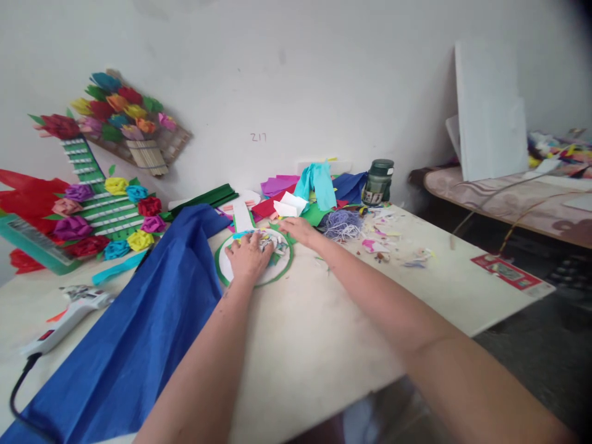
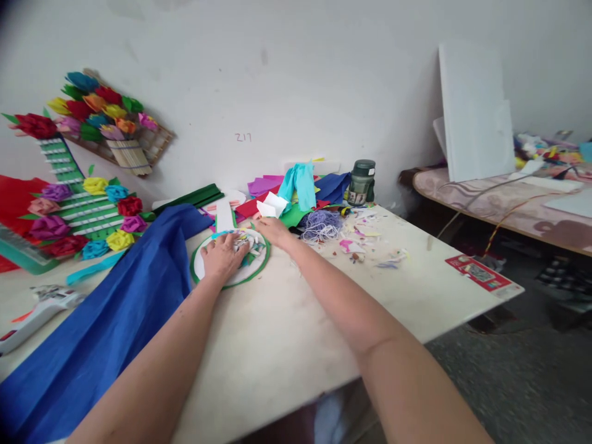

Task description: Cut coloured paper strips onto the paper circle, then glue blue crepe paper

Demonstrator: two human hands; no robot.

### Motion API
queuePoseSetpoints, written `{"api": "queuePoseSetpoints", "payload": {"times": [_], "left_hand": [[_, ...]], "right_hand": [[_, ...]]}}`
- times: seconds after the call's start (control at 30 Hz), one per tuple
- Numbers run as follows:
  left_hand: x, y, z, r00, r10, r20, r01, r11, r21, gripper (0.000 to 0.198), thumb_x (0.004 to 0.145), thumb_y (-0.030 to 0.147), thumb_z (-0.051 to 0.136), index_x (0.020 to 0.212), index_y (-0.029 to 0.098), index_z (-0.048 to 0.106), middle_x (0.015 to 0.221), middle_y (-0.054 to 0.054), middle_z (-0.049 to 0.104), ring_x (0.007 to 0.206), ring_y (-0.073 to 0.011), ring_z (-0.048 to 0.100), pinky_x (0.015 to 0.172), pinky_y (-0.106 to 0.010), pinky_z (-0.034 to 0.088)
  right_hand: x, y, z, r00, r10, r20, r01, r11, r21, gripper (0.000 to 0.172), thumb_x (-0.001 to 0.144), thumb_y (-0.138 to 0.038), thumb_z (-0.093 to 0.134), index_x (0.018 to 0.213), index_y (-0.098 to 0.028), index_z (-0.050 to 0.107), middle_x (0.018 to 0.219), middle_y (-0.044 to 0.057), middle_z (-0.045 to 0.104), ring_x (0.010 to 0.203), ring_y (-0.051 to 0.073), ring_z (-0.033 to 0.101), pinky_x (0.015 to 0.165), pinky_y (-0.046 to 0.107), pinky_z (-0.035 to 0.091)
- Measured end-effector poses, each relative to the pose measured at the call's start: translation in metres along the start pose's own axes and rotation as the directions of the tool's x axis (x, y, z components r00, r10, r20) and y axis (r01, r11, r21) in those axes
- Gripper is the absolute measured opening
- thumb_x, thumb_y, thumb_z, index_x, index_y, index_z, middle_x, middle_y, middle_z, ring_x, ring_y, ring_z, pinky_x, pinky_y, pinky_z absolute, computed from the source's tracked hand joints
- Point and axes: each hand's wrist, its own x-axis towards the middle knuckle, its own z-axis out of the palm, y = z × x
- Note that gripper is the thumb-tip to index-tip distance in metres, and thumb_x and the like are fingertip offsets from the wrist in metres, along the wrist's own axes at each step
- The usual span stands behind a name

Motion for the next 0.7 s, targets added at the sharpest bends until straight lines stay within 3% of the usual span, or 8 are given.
{"api": "queuePoseSetpoints", "payload": {"times": [0.1,0.17,0.3,0.43,0.57,0.7], "left_hand": [[0.001,0.001,-0.001,1.000,-0.002,-0.003,0.002,1.000,-0.008,0.050,0.077,0.056,0.037,0.118,0.028,0.050,0.122,-0.008,0.051,0.111,-0.0327,0.043,0.095,-0.051,0.024],[0.001,0.000,0.000,1.000,-0.003,-0.008,0.003,1.000,-0.013,0.050,0.077,0.055,0.038,0.118,0.028,0.050,0.122,-0.008,0.051,0.110,-0.0329,0.043,0.095,-0.051,0.023],[0.002,-0.001,0.002,1.000,0.003,-0.019,-0.003,1.000,-0.018,0.051,0.077,0.056,0.038,0.118,0.028,0.050,0.122,-0.008,0.051,0.111,-0.0337,0.043,0.094,-0.051,0.023],[0.002,0.000,0.001,1.000,-0.007,0.001,0.007,1.000,-0.011,0.051,0.077,0.055,0.037,0.119,0.028,0.049,0.123,-0.008,0.050,0.112,-0.0333,0.042,0.095,-0.051,0.024],[0.001,0.001,0.000,1.000,-0.009,0.010,0.009,1.000,0.003,0.051,0.078,0.055,0.038,0.120,0.028,0.049,0.125,-0.008,0.049,0.114,-0.0328,0.041,0.097,-0.051,0.022],[0.001,-0.001,0.002,1.000,0.000,-0.010,0.000,1.000,-0.004,0.051,0.078,0.055,0.037,0.121,0.028,0.049,0.126,-0.007,0.049,0.117,-0.0336,0.038,0.098,-0.051,0.021]], "right_hand": [[-0.014,0.010,-0.034,0.989,0.060,0.136,-0.017,0.956,-0.293,0.020,0.070,-0.032,0.059,0.064,-0.014,0.065,0.065,0.003,0.063,0.065,0.015,0.057,0.057,0.021,0.038],[-0.023,0.011,-0.050,0.957,0.174,0.232,-0.049,0.886,-0.460,0.021,0.058,-0.032,0.068,0.051,-0.014,0.060,0.053,0.003,0.058,0.058,0.017,0.056,0.052,0.023,0.037],[-0.035,0.003,-0.058,0.900,0.346,0.265,-0.122,0.783,-0.610,0.025,0.045,-0.034,0.074,0.043,-0.016,0.057,0.045,0.006,0.055,0.057,0.023,0.059,0.052,0.029,0.040],[-0.039,0.000,-0.046,0.892,0.374,0.255,-0.079,0.683,-0.726,0.014,0.048,-0.022,0.070,0.059,-0.014,0.066,0.062,0.013,0.065,0.069,0.027,0.063,0.057,0.031,0.045],[-0.040,0.005,-0.035,0.918,0.320,0.236,-0.018,0.626,-0.779,0.032,0.053,-0.012,0.064,0.084,-0.012,0.069,0.088,0.018,0.067,0.083,0.028,0.063,0.066,0.033,0.047],[-0.041,0.005,-0.028,0.942,0.259,0.215,0.021,0.592,-0.806,0.038,0.057,-0.011,0.063,0.096,-0.012,0.067,0.097,0.020,0.065,0.091,0.029,0.061,0.073,0.035,0.047]]}}
